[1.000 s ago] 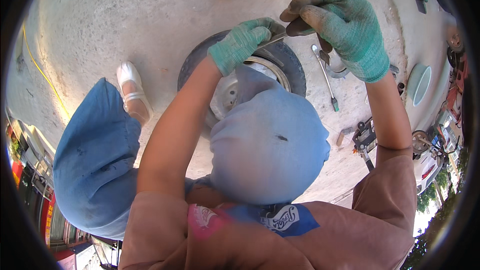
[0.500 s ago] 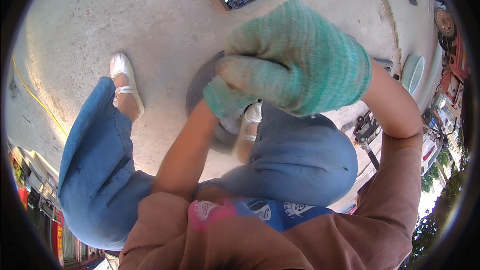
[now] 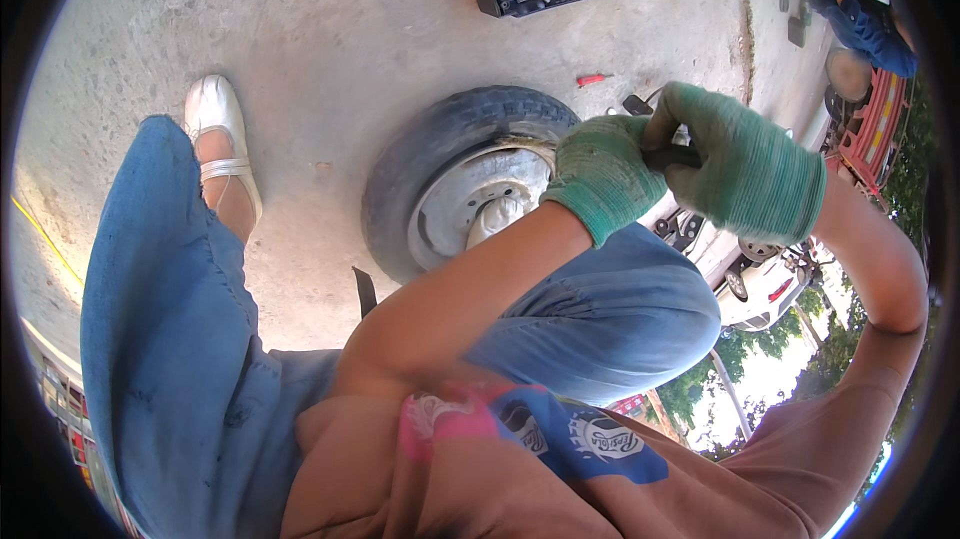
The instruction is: The person sits on the floor and uses a tire iron to pry the tire bead off the rim. They rotate the tire and repeatedly lever the tool around the circumference to loosen the tire from the wheel.
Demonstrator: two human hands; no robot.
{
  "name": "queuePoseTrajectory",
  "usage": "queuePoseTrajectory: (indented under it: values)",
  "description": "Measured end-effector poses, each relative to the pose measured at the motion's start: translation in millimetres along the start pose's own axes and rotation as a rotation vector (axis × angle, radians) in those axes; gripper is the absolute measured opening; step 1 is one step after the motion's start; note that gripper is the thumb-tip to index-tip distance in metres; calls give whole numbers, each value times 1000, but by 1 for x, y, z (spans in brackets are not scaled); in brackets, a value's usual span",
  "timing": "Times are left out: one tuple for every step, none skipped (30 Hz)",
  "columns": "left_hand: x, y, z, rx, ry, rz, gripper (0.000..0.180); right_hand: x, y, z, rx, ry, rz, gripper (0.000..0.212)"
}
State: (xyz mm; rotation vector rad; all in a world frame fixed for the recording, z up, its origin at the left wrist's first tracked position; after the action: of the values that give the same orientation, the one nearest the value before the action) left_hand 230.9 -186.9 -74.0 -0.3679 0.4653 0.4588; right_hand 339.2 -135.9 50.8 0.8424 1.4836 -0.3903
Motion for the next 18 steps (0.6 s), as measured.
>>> queuePoseTrajectory:
  values:
    - [-1,-12,-5,256,-40,-43,27,-9,-10,13,-26,111,26,15]
    - [-4,-13,-2,191,-26,-93,26,-18,-20,28,-49,222,65,17]
    - [-10,-14,0,120,-4,-143,26,-26,-27,33,-7,269,69,20]
    - [-10,-17,-2,118,-24,-138,25,-27,-36,49,62,281,100,26]
    - [-8,-21,-4,117,-48,-133,24,-29,-35,54,96,271,82,25]
    - [-6,-26,-5,117,-71,-129,23,-30,-35,59,131,261,64,25]
    - [-6,-32,-5,128,-60,-130,23,-31,-35,64,166,252,45,25]
    - [-4,-36,-4,147,-54,-130,24,-32,-38,77,200,270,41,29]
    - [-3,-40,-1,160,-53,-133,24,-34,-41,93,323,259,37,30]
    - [-2,-48,-5,217,-111,-122,27,-35,-43,111,445,250,33,32]
    - [0,-57,-6,290,-133,-102,27,-37,-45,128,574,241,27,33]
    - [1,-64,-5,357,-162,-84,28,-38,-42,139,656,167,5,37]
    - [3,-70,-6,423,-191,-67,28,-39,-37,147,637,54,-27,39]
    - [10,-72,-8,441,-175,-93,30,-34,-30,140,590,-13,-49,41]
    - [15,-71,-8,415,-148,-122,30,-28,-21,135,545,-85,-68,43]
    - [19,-70,-9,388,-123,-151,29,-21,-14,137,425,-71,-144,42]
    - [23,-65,-8,360,-93,-173,29,-13,-5,127,298,-69,-194,41]
    - [26,-56,-5,336,-62,-202,28,-5,3,109,173,-71,-244,40]
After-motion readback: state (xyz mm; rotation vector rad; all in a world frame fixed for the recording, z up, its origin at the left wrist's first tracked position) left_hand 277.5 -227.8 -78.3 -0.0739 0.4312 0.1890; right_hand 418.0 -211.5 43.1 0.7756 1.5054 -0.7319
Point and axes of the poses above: each hand's wrist, its own x-axis towards the middle knuckle, its own y-axis out of the back of the hand, z = x × y, the point moved 1 cm from there along x, towards the middle knuckle, and after that the axes turned 3 degrees about -x, right-handed, at the moved point
